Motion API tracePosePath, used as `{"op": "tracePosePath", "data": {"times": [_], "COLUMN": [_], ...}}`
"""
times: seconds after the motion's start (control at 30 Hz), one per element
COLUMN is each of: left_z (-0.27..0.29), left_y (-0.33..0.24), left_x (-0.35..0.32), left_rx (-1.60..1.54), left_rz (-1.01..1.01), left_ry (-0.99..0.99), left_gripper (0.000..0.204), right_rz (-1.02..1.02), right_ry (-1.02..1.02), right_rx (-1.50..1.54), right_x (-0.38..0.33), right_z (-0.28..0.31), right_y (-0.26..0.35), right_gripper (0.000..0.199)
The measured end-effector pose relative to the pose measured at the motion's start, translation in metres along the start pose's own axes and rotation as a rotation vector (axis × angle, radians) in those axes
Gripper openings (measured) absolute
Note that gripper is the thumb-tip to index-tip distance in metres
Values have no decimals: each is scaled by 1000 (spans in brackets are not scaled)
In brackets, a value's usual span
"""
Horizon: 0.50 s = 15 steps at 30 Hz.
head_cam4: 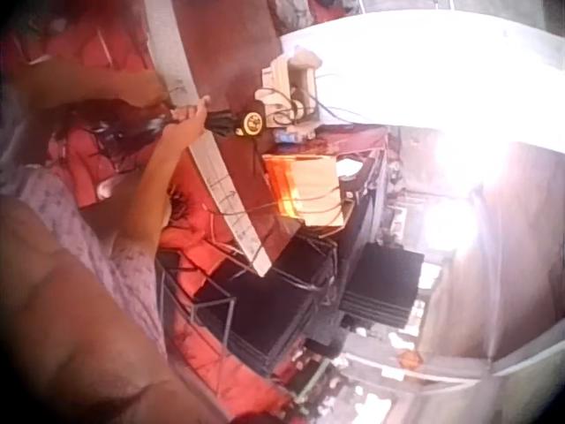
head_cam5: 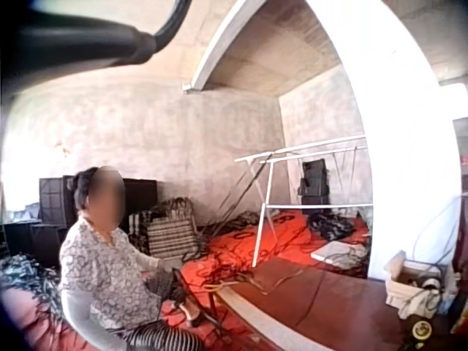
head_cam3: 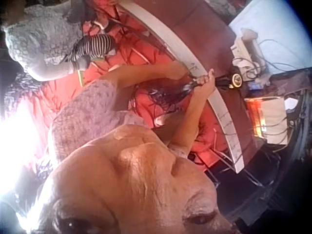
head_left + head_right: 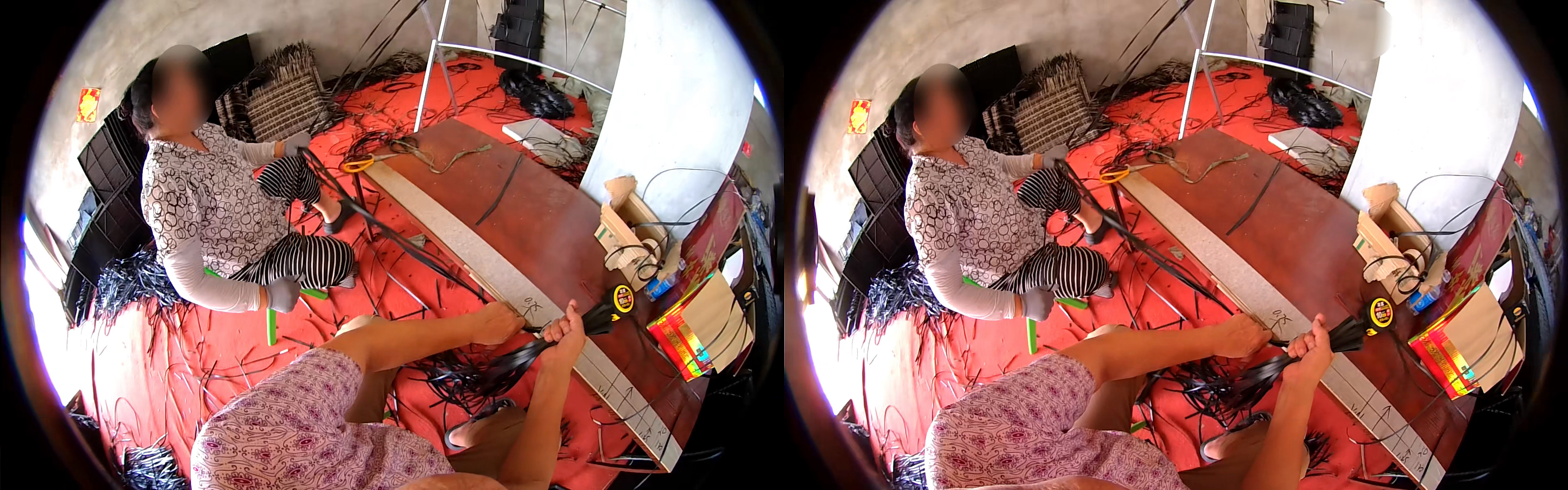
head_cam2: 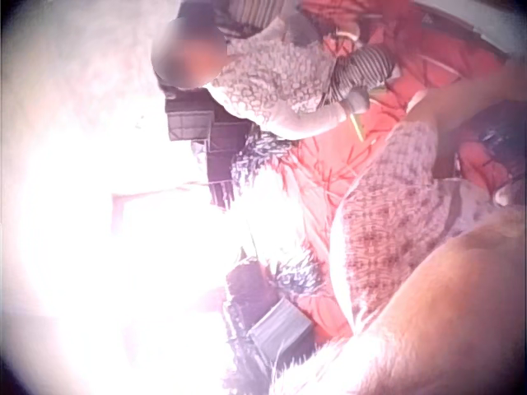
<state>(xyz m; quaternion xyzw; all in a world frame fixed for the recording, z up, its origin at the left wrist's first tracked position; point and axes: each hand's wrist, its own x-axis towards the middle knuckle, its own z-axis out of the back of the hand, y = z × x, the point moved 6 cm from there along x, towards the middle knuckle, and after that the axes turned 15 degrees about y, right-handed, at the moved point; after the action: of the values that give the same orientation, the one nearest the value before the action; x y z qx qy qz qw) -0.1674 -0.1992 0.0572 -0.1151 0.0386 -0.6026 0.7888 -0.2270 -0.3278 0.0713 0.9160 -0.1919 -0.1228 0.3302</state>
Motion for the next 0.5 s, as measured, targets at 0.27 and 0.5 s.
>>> {"op": "tracePosePath", "data": {"times": [0.27,0.5], "left_z": [-12,-8], "left_y": [-2,-2], "left_x": [1,1], "left_rx": [43,11], "left_rz": [82,64], "left_ry": [108,78], "left_gripper": [20,20], "right_rz": [10,15], "right_ry": [5,-8], "right_rx": [9,-6], "right_x": [-2,-3], "right_z": [9,8], "right_y": [2,3], "right_gripper": [13,15]}}
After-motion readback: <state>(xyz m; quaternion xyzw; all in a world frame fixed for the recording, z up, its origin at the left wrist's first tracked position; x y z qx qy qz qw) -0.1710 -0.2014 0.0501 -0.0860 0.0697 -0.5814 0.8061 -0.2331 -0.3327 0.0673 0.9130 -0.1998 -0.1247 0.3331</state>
